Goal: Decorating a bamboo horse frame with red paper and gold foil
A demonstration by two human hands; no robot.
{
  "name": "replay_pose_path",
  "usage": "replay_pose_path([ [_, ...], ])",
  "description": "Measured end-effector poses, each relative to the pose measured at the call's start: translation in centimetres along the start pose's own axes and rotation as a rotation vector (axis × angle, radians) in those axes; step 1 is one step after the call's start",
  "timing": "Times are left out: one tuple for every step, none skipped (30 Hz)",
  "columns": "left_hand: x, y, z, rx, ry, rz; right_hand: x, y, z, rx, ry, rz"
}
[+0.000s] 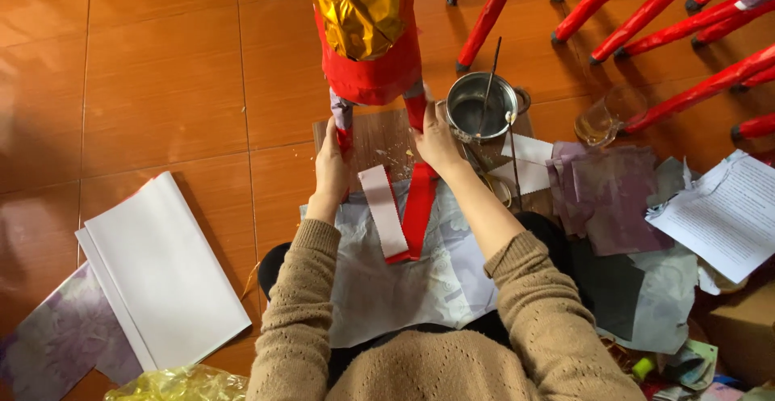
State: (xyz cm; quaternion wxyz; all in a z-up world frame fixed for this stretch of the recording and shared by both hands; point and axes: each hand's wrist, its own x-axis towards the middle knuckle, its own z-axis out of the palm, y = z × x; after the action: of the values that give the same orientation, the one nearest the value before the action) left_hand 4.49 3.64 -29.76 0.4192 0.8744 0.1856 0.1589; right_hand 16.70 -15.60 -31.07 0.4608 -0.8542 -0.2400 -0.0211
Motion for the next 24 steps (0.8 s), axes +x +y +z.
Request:
replay_pose_path([
  [0.3, -0.6, 0.3, 0.021, -0.017, 0.012, 0.1, 0.0, -0.1, -0.068, 0.014, -0.029],
  [0.2, -1.2, 0.7, 0.041, -0.042, 0.020, -0.3, 0.2, -0.2, -0.136, 0.026, -0.051],
  [0.7, -1.0, 0.6, 0.043, -0.048, 0.015, 0.2, -0.3, -0.7, -0.135, 0.022, -0.043],
  [0.4, -1.1, 0.6, 0.043, -0.037, 0.029, 0.0, -0.6, -1.1, -0.153, 0.021, -0.071],
  [0.1, -1.2, 0.7, 0.044, -0.027, 0.043, -0.2, -0.9, -1.4, -0.170, 0.019, -0.100],
  [0.1, -1.4, 0.6, 0.044, -0.040, 0.026, -0.2, -1.1, -1.6, -0.170, 0.004, -0.084],
  [0.0, -1.5, 0.5, 0.045, -0.037, 0.026, -0.3, -1.3, -1.7, -0.123, -0.023, -0.069],
  [0.2, -1.6, 0.3, 0.048, -0.031, 0.032, -0.1, -1.5, -1.9, -0.074, -0.044, -0.057],
  [0.1, -2.4, 0.2, 0.050, -0.041, 0.020, -0.4, -1.0, -2.2, -0.072, -0.054, -0.045],
  [0.1, -3.1, 0.2, -0.005, -0.061, 0.037, -0.4, -0.4, -2.5, 0.049, -0.130, -0.042],
  [0.2, -3.7, 0.1, -0.060, -0.080, 0.054, -0.5, 0.0, -2.9, 0.172, -0.205, -0.039],
  [-0.3, -3.1, -0.8, -0.062, -0.086, 0.047, -1.3, -0.1, -3.8, 0.171, -0.209, -0.031],
  [-0.8, -2.5, -1.8, -0.106, -0.102, -0.036, -2.1, -0.3, -4.8, 0.177, -0.259, 0.057],
  [-1.1, -1.8, -2.9, -0.151, -0.114, -0.116, -2.6, -0.7, -5.7, 0.182, -0.308, 0.139],
  [-2.5, -4.2, -2.4, -0.153, -0.115, -0.121, -3.8, 1.6, -6.2, 0.180, -0.311, 0.142],
  [-3.8, -6.6, -2.2, 0.035, -0.029, -0.167, -4.8, 3.8, -6.4, -0.055, -0.225, 0.137],
  [-5.0, -9.0, -1.9, 0.223, 0.057, -0.210, -5.8, 6.0, -6.7, -0.289, -0.136, 0.128],
  [-8.0, -13.6, 1.8, 0.223, 0.059, -0.212, -6.7, 8.9, -7.0, -0.289, -0.139, 0.126],
  [-10.8, -18.0, 5.2, 0.208, -0.017, -0.293, -7.6, 11.8, -7.3, -0.369, 0.015, 0.224],
  [-12.8, -22.2, 8.7, 0.191, -0.091, -0.372, -8.4, 14.7, -7.7, -0.450, 0.171, 0.320],
  [-14.5, -21.0, 10.5, 0.188, -0.088, -0.373, -9.0, 15.5, -7.8, -0.451, 0.170, 0.316],
  [-15.9, -19.7, 12.4, 0.328, -0.182, -0.398, -9.4, 16.2, -8.0, -0.462, 0.177, 0.443],
  [-17.3, -18.4, 14.3, 0.469, -0.275, -0.421, -9.8, 17.0, -8.3, -0.471, 0.184, 0.570],
  [-18.3, -17.1, 14.8, 0.463, -0.270, -0.413, -9.9, 18.0, -8.2, -0.473, 0.192, 0.564],
])
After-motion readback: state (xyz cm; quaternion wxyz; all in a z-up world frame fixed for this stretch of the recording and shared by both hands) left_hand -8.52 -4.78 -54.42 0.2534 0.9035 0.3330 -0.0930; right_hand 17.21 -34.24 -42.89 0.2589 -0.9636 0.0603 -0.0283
